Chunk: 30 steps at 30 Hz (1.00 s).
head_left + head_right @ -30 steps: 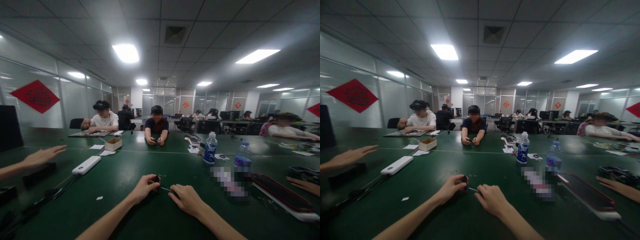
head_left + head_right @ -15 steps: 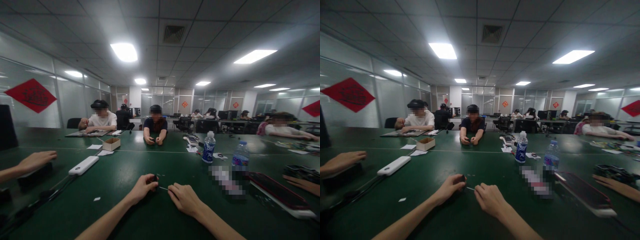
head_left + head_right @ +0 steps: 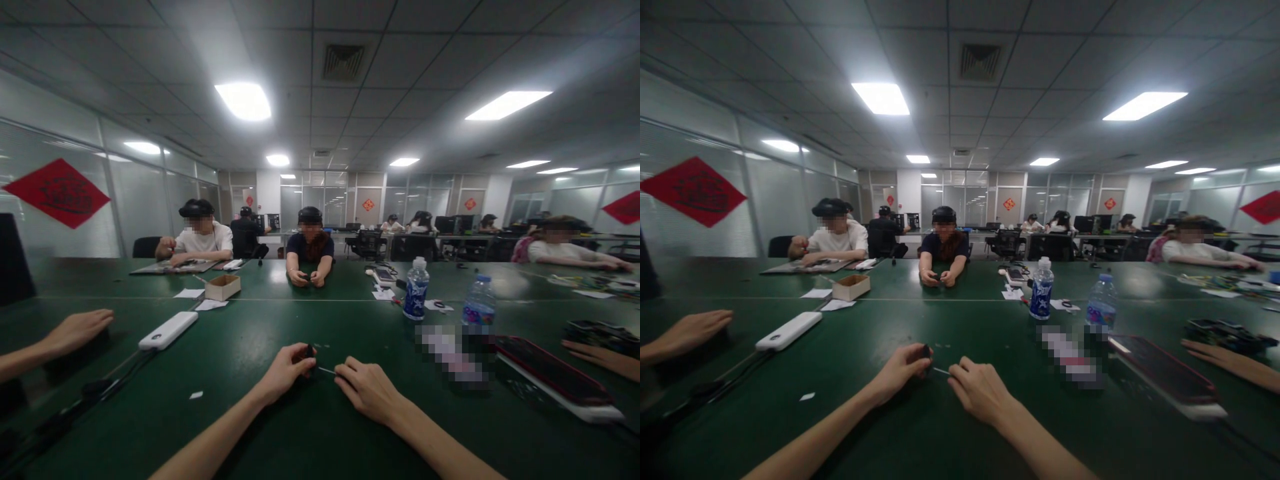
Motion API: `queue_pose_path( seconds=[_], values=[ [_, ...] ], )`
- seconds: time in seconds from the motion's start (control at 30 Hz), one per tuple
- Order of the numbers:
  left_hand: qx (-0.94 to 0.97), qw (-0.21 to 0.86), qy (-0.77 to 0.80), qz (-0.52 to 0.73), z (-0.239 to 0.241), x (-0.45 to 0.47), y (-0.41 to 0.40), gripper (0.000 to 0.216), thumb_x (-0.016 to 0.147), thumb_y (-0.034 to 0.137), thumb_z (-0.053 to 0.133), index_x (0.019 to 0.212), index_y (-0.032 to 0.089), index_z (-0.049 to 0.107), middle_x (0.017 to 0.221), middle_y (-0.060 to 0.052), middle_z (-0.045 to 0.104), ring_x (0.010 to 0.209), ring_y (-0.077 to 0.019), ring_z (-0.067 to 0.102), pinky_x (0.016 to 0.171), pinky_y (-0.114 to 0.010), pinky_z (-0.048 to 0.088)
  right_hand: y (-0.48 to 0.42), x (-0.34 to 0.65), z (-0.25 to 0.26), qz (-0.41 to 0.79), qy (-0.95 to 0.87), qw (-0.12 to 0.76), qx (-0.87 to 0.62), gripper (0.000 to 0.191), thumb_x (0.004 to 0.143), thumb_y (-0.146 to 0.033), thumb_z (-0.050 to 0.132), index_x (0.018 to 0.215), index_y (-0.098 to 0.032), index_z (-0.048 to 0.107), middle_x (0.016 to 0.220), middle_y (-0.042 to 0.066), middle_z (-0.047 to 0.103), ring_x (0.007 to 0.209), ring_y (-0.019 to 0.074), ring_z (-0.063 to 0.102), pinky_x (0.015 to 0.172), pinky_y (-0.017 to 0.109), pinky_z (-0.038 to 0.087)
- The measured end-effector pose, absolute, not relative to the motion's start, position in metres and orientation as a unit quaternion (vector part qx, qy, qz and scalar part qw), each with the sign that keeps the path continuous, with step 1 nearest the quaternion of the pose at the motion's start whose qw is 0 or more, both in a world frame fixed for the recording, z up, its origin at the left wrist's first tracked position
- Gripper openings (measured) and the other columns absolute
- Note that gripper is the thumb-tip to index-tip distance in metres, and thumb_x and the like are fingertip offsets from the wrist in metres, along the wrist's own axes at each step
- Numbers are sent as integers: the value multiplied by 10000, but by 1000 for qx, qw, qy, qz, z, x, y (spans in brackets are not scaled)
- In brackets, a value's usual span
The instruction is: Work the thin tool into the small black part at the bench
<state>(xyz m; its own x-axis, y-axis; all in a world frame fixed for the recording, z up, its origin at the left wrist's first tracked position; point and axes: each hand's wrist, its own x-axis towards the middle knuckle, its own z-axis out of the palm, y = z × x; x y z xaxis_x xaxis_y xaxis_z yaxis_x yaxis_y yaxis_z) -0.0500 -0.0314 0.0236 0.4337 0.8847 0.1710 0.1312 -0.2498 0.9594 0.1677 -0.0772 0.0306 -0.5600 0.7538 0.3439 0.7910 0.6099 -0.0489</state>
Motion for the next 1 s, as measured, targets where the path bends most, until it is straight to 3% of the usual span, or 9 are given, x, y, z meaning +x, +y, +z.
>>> queue_pose_path(
  seconds=[1.0],
  values=[
    [692,487,367,386,18,-53,-28,309,781,359,600,988,130,592,848,-30,579,736,-146,534,680,-278,447,-79,168,34,-38,-886,158,-434,218,946,-287,417,1073,-201,572,946,41,574,712,134,567,601,236,429]
  ],
)
